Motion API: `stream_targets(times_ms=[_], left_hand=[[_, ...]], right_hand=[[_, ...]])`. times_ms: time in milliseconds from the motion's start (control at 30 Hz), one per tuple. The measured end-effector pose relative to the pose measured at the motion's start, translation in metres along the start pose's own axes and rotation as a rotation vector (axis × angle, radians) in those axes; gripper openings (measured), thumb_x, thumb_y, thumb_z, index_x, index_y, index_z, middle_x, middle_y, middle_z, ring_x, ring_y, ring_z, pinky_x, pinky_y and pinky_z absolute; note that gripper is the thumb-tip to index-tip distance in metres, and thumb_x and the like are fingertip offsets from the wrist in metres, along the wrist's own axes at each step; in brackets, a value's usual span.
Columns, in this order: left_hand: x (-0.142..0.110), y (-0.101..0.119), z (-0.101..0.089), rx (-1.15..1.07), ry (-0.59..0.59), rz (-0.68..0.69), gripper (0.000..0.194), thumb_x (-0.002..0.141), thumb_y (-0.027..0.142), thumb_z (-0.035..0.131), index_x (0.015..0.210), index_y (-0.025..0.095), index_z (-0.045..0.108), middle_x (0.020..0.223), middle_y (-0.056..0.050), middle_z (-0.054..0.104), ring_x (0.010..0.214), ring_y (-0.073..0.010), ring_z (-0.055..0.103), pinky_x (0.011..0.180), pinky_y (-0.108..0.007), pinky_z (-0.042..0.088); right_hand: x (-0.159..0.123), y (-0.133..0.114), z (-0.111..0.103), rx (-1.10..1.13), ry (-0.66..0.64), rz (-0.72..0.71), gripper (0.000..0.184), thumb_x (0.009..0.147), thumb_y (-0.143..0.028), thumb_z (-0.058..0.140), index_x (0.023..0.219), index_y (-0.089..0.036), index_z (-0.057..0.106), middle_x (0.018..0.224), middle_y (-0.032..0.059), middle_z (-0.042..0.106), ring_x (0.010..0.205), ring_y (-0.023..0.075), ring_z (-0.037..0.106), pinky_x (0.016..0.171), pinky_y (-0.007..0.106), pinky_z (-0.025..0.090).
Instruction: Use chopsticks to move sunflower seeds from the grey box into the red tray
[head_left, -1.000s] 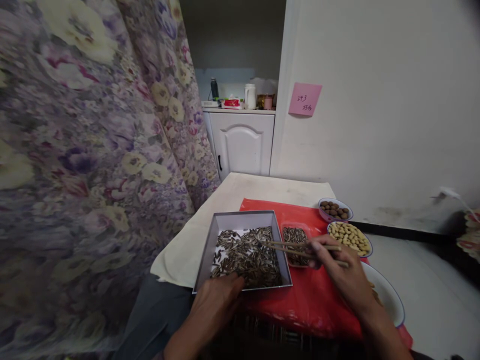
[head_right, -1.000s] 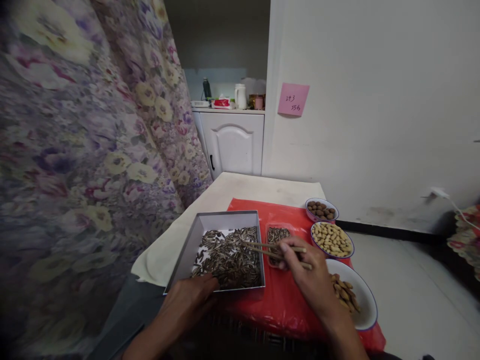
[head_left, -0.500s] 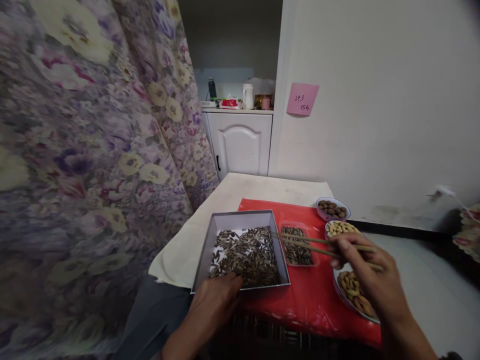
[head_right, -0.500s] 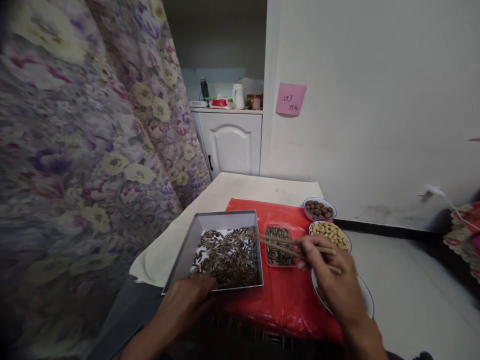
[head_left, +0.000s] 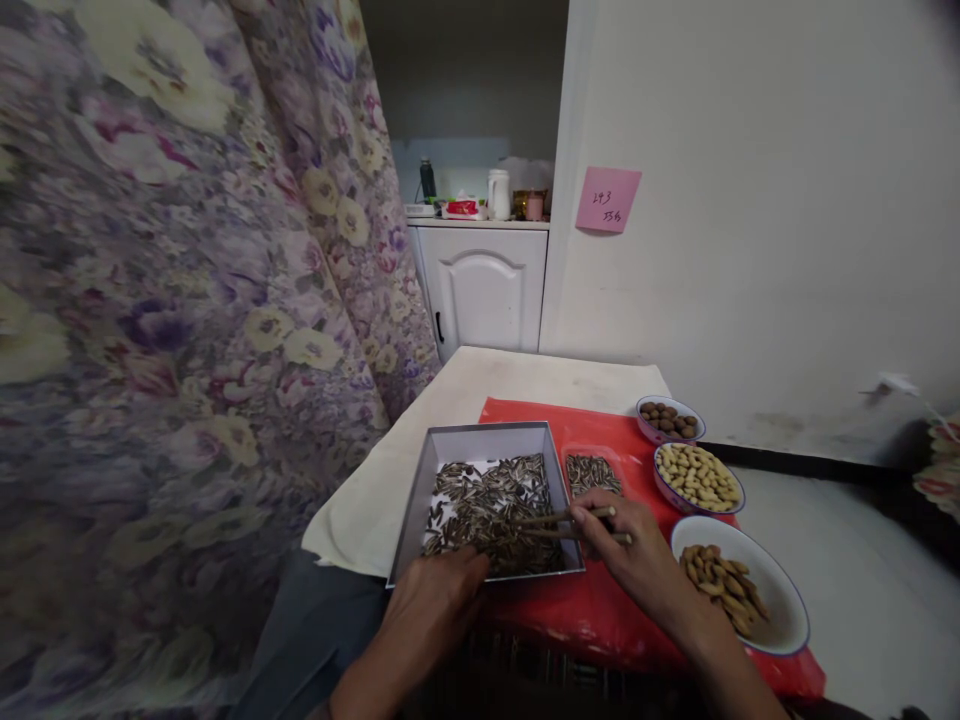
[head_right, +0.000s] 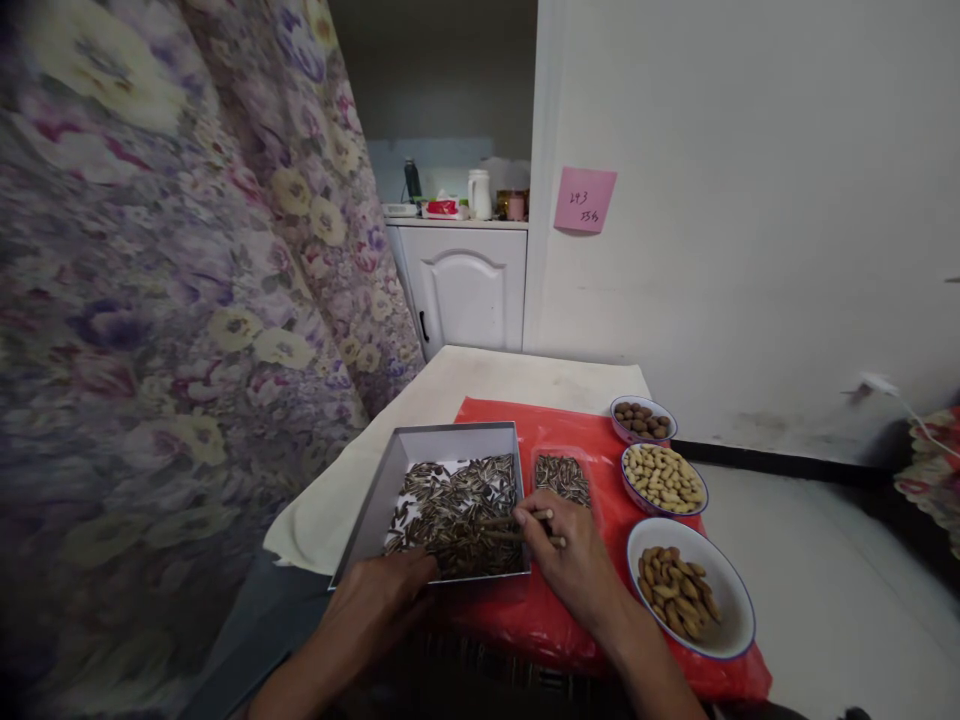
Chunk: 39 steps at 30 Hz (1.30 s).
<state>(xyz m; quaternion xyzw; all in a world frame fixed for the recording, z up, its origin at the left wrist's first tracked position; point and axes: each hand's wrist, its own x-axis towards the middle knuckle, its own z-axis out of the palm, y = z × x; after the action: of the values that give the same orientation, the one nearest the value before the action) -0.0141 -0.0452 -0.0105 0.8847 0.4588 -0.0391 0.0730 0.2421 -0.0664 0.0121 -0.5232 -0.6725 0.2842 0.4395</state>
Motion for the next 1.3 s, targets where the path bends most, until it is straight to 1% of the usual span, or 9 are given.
stream_targets(times_ms=[233,400,533,667,767,867,967,1167,1300], left_hand=[[0.0,-0.001,-0.001,0.001,0.001,0.005,0.007,0.085,0.016,0.051,0.087,0.022,0.055,0.092,-0.002,0.067,0.084,-0.0183,0.066,0.067,-0.025,0.046],[0.0,-0.001,0.001,0.001,0.004,0.009,0.009,0.086,0.016,0.05,0.089,0.022,0.055,0.093,-0.002,0.067,0.085,-0.0185,0.066,0.068,-0.026,0.047],[0.0,0.0,0.001,0.007,0.008,0.008,0.01,0.086,0.016,0.048,0.089,0.022,0.055,0.093,-0.002,0.068,0.085,-0.0197,0.067,0.069,-0.028,0.048],[0.001,-0.001,0.0,0.01,-0.006,0.009,0.009,0.086,0.016,0.05,0.089,0.022,0.056,0.094,-0.003,0.068,0.086,-0.0193,0.066,0.069,-0.027,0.048],[0.0,-0.001,0.0,0.013,-0.012,0.004,0.009,0.086,0.017,0.05,0.09,0.021,0.056,0.095,-0.003,0.068,0.086,-0.0199,0.067,0.069,-0.027,0.048],[0.0,-0.001,0.0,0.025,-0.019,0.007,0.01,0.085,0.016,0.05,0.09,0.021,0.057,0.095,-0.004,0.068,0.086,-0.0211,0.067,0.069,-0.028,0.049],[0.0,-0.001,0.002,0.036,-0.027,0.009,0.012,0.085,0.014,0.048,0.09,0.021,0.056,0.094,-0.004,0.068,0.086,-0.021,0.067,0.068,-0.028,0.049],[-0.006,-0.001,0.008,0.04,-0.016,0.017,0.013,0.087,0.013,0.047,0.091,0.021,0.056,0.095,-0.003,0.067,0.085,-0.0185,0.065,0.069,-0.025,0.047],[-0.008,-0.002,0.012,0.025,0.007,0.027,0.013,0.089,0.015,0.047,0.09,0.022,0.057,0.093,-0.002,0.067,0.083,-0.0182,0.065,0.067,-0.025,0.046]], right_hand=[[0.001,0.004,0.001,0.031,0.041,0.027,0.03,0.096,-0.04,0.05,0.079,-0.019,0.063,0.065,0.0003,0.061,0.058,0.0158,0.061,0.055,0.024,0.048],[-0.001,-0.003,-0.019,0.09,0.103,0.039,0.029,0.095,-0.041,0.052,0.081,-0.019,0.065,0.067,0.0013,0.065,0.058,0.0164,0.063,0.056,0.025,0.05],[-0.013,-0.012,-0.052,0.129,0.308,0.084,0.026,0.091,-0.044,0.06,0.088,-0.02,0.069,0.071,0.0026,0.07,0.06,0.0179,0.066,0.058,0.026,0.053],[-0.027,-0.009,-0.086,0.01,0.587,0.12,0.027,0.087,-0.046,0.064,0.09,-0.02,0.072,0.069,0.0034,0.07,0.069,0.0212,0.068,0.065,0.028,0.054],[-0.032,-0.002,-0.099,-0.026,0.652,0.16,0.028,0.085,-0.048,0.066,0.09,-0.021,0.072,0.072,0.0041,0.071,0.068,0.0212,0.068,0.063,0.028,0.054],[-0.031,-0.004,-0.096,-0.023,0.604,0.162,0.028,0.086,-0.048,0.065,0.091,-0.021,0.072,0.07,0.0039,0.071,0.065,0.0204,0.067,0.06,0.027,0.052],[-0.026,-0.014,-0.081,0.054,0.506,0.121,0.026,0.088,-0.046,0.063,0.091,-0.021,0.071,0.066,0.0023,0.068,0.062,0.0192,0.066,0.059,0.027,0.053],[-0.01,-0.017,-0.024,0.274,-0.082,0.14,0.035,0.092,-0.048,0.056,0.079,-0.017,0.066,0.066,0.0006,0.063,0.051,0.0134,0.061,0.051,0.024,0.049],[-0.001,-0.004,0.007,0.366,-0.206,0.207,0.039,0.092,-0.052,0.054,0.08,-0.016,0.062,0.067,-0.0004,0.061,0.046,0.0104,0.057,0.045,0.021,0.044]])
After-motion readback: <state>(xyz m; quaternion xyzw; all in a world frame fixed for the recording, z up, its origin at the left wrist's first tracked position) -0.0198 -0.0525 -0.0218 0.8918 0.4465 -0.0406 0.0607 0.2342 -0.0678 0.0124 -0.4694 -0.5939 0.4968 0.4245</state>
